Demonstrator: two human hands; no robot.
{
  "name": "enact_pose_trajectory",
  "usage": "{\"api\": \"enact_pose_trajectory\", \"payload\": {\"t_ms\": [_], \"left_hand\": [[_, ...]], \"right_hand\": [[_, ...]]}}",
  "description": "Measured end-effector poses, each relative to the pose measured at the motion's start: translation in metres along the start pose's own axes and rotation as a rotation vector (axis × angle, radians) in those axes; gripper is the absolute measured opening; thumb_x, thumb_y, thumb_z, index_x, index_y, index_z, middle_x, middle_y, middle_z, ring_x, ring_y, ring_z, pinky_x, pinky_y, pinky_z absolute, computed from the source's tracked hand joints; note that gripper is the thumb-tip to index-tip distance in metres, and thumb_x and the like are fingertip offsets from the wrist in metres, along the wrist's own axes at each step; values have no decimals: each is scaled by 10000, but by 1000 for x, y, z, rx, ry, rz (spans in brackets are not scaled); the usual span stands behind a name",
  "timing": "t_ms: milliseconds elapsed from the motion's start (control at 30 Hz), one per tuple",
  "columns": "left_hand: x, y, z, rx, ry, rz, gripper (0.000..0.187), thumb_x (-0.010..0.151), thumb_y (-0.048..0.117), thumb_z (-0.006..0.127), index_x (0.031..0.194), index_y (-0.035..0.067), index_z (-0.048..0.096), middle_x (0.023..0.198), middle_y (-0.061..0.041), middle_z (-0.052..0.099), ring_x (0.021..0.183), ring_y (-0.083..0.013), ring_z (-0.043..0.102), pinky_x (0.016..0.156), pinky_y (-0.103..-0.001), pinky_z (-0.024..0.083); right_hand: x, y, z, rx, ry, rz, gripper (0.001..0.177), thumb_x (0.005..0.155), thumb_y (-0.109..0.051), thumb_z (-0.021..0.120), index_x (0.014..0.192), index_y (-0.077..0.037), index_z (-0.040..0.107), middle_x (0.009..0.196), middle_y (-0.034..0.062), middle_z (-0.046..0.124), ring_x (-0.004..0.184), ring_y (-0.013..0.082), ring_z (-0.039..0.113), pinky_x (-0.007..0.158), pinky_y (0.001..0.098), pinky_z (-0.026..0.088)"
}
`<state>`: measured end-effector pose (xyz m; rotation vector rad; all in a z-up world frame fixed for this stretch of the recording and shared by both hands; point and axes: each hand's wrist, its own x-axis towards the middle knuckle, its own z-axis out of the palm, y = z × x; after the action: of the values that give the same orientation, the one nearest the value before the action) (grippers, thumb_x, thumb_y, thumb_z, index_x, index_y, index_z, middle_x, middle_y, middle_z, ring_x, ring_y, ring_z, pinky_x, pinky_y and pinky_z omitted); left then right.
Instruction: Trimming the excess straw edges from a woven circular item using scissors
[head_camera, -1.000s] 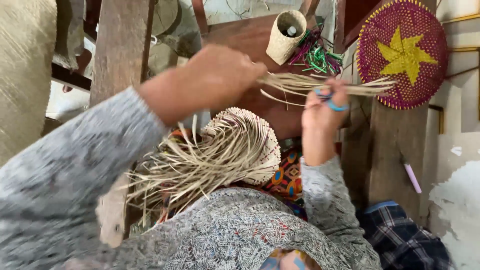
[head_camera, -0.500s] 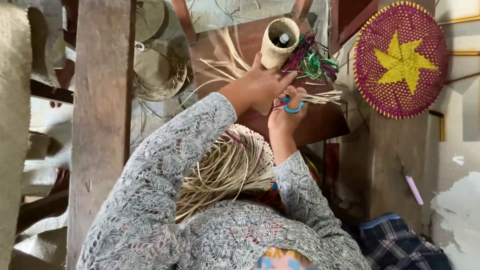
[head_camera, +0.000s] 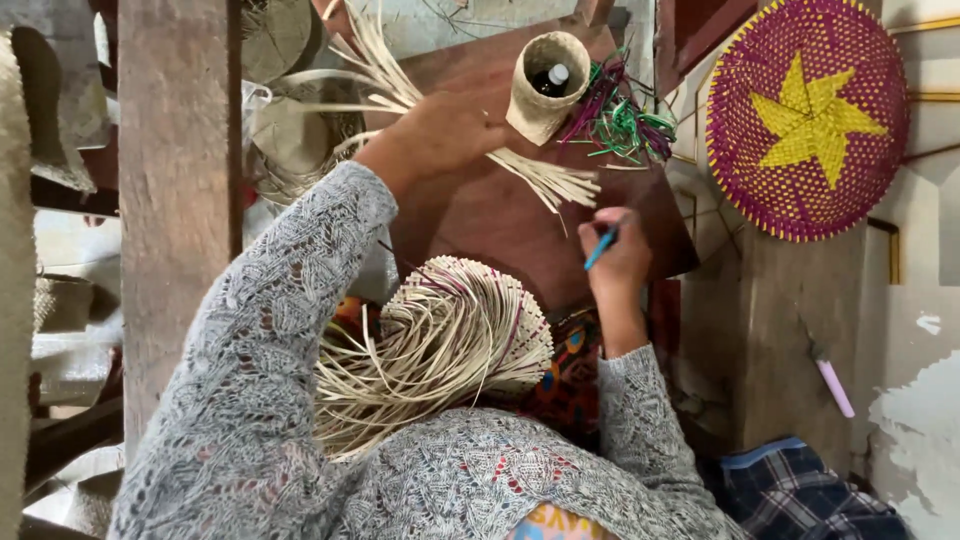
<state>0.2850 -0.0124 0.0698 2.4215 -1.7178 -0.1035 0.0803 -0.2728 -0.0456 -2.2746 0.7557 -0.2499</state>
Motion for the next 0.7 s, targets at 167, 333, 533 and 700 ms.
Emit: {"api": "enact_pose_trajectory", "payload": {"t_ms": [167, 333, 533, 700], "left_hand": [[1, -49, 114, 293, 231, 86, 250, 930, 361, 567, 1159, 261, 553, 891, -49, 677, 789, -283, 697, 664, -427, 557], [-3, -47, 142, 409, 249, 92, 298, 894, 442, 582, 1156, 302, 564, 930, 10, 688, 780, -233, 700, 649, -383, 536], [33, -16, 171, 304, 160, 124, 285, 915, 358, 630, 1186, 294, 568, 1054, -11, 697, 913, -256, 703, 798, -419, 529], [35, 42, 71, 398, -1, 158, 958, 578, 391, 889, 1427, 99, 556, 1368, -169, 630, 1191, -363, 623, 997, -581, 432]], "right_hand": [[-3, -33, 2, -417, -228, -21, 362, 884, -535, 733, 1088, -293, 555, 919, -32, 766, 926, 334, 748, 872, 478, 583], [14, -19, -8, -479, -272, -55, 390, 882, -526, 719, 1148, -271, 591, 873, 121, 755, 927, 413, 740, 843, 540, 578], [7, 4, -56, -275, -420, 57, 370, 843, -414, 764, 1126, -251, 588, 1027, 129, 759, 1071, 404, 699, 948, 513, 544], [-39, -3, -93, -158, -264, -23, 431, 794, -312, 872, 1073, -129, 600, 842, 56, 720, 805, 282, 693, 798, 413, 495]]}}
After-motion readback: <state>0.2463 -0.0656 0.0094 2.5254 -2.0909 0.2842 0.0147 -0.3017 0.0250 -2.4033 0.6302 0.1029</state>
